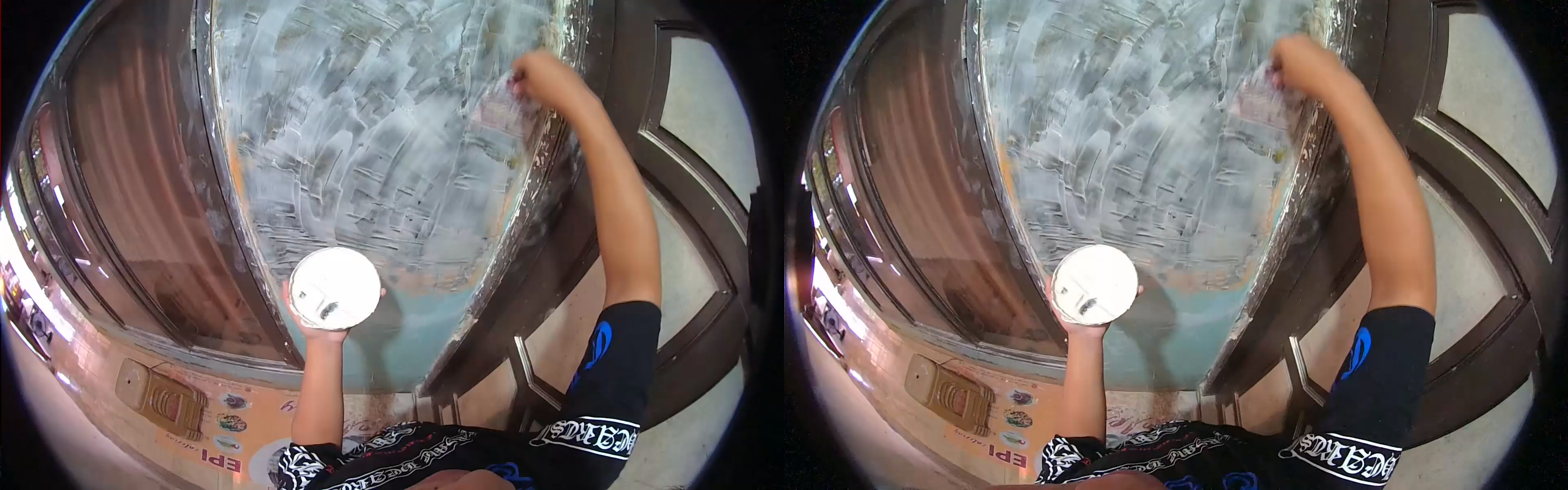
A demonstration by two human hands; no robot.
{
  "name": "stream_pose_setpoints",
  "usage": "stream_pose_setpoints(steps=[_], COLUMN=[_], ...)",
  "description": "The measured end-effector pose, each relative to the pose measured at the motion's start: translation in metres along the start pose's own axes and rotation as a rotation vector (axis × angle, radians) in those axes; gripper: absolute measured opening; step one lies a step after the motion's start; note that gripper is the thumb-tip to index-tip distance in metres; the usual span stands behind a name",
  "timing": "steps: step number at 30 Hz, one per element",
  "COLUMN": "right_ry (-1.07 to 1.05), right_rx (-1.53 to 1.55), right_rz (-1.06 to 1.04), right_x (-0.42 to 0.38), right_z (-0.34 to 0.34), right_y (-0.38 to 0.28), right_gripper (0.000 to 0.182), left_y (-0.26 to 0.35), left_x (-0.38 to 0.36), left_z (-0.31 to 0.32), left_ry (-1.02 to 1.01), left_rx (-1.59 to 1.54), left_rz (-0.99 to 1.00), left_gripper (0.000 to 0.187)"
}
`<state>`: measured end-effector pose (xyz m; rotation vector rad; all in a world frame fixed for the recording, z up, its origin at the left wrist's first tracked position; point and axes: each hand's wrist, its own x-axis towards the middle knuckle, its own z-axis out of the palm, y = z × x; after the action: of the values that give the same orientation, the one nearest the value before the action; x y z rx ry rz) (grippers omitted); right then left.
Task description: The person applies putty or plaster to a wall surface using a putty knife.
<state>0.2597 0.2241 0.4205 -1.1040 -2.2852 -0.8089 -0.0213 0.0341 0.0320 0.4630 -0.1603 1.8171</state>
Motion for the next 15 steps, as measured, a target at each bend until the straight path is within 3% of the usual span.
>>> stream_pose_setpoints(steps=[3, 5, 9, 11, 13, 15], right_ry=[0.072, 0.120, 0.292, 0.006, 0.081, -0.095], right_rx=[-0.119, 0.015, -0.044, 0.068, 0.115, 0.085], right_rz=[-0.018, 0.184, 0.112, 0.138, -0.140, -0.152], right_x=[0.038, 0.035, 0.007, 0.007, 0.007, -0.004], right_z=[-0.054, -0.100, -0.133, -0.129, -0.076, -0.055], right_y=[0.034, 0.031, 0.009, 0.008, 0.023, -0.008], right_gripper=[0.013, 0.020, 0.019, 0.017, 0.017, 0.016], left_y=[0.004, 0.007, 0.014, 0.010, 0.007, 0.001], left_x=[0.000, -0.003, -0.003, -0.003, -0.001, -0.004], left_z=[0.001, 0.004, -0.005, -0.001, -0.001, 0.000], left_ry=[0.083, 0.027, 0.003, -0.002, 0.009, 0.024], left_rx=[-0.009, -0.011, 0.059, 0.026, 0.032, 0.025], left_rz=[0.042, 0.029, 0.048, 0.043, 0.030, 0.007], left_gripper=[0.079, 0.077, 0.077, 0.077, 0.079, 0.079])
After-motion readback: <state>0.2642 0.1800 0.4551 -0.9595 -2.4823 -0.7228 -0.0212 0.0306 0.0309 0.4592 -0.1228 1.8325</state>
